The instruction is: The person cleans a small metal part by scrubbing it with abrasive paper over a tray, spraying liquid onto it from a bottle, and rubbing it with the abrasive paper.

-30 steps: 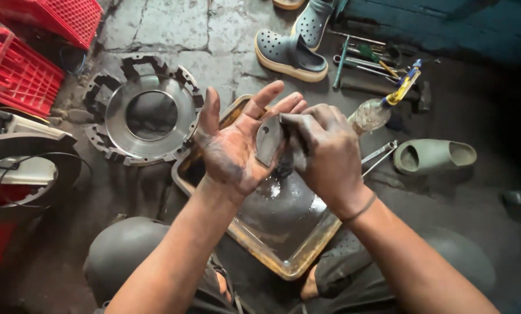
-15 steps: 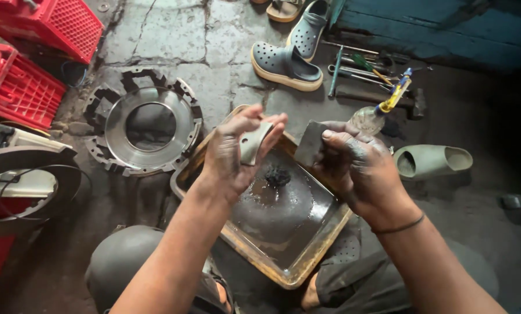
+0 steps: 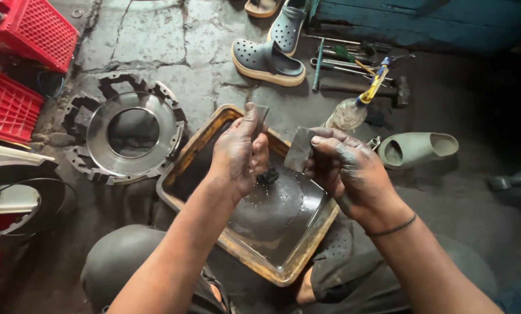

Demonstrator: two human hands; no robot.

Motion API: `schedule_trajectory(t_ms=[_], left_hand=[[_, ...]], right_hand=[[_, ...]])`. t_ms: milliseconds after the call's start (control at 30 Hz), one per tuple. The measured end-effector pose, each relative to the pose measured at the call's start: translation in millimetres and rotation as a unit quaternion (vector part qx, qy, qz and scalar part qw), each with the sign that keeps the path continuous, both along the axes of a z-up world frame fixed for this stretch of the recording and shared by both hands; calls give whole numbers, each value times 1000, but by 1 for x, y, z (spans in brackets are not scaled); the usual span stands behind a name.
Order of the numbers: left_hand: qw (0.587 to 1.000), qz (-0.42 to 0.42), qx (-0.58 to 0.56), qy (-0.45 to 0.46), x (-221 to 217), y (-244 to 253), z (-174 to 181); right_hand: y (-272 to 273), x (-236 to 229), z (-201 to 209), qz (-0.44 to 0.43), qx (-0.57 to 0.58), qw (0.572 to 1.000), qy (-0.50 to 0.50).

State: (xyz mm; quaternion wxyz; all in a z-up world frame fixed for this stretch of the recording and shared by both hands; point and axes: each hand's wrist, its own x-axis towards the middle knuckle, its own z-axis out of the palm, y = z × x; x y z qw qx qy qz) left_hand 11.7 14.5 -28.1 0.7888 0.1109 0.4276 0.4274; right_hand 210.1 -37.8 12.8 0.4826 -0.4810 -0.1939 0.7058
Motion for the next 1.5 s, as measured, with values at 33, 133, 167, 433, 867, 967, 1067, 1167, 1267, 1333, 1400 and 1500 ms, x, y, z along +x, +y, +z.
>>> schedule_trajectory(t_ms=[33,133,167,433,867,967,1067,1167,1267,1333,1400,1500], left_hand=[[1000,-5,-3,12,3,1,1],[1000,-21,9,9,7,0,-1],[999,-27,27,-18,9,1,-3],[994,-43,61,-76,4,3,0],[990,-81,97,-62,-13,-8,15],[991,-84,101,-22,-15,-13,16],[993,-75,87,15,-17,-18,17],[997,-56,55,16,-18,-23,23],[997,-56,24,39,-19,-28,31],[995,-59,42,61,-19,-31,34],[990,-61,100,77,-19,-37,34],[973,-85,186,103,-16,-43,33]], right_hand=[[1,2,0,0,1,1000,1],[4,5,0,-13,-16,1000,-13],[5,4,0,-15,-17,1000,-10],[19,9,8,-84,-22,996,26],[23,4,12,-49,32,991,-123],[22,-1,12,-36,58,987,-148],[18,-3,15,-5,76,992,-98],[18,-8,19,7,101,995,-15],[13,-10,23,12,135,991,7],[10,-12,21,8,149,989,-8],[6,-15,18,22,179,973,-146],[1,-15,18,28,196,941,-276]])
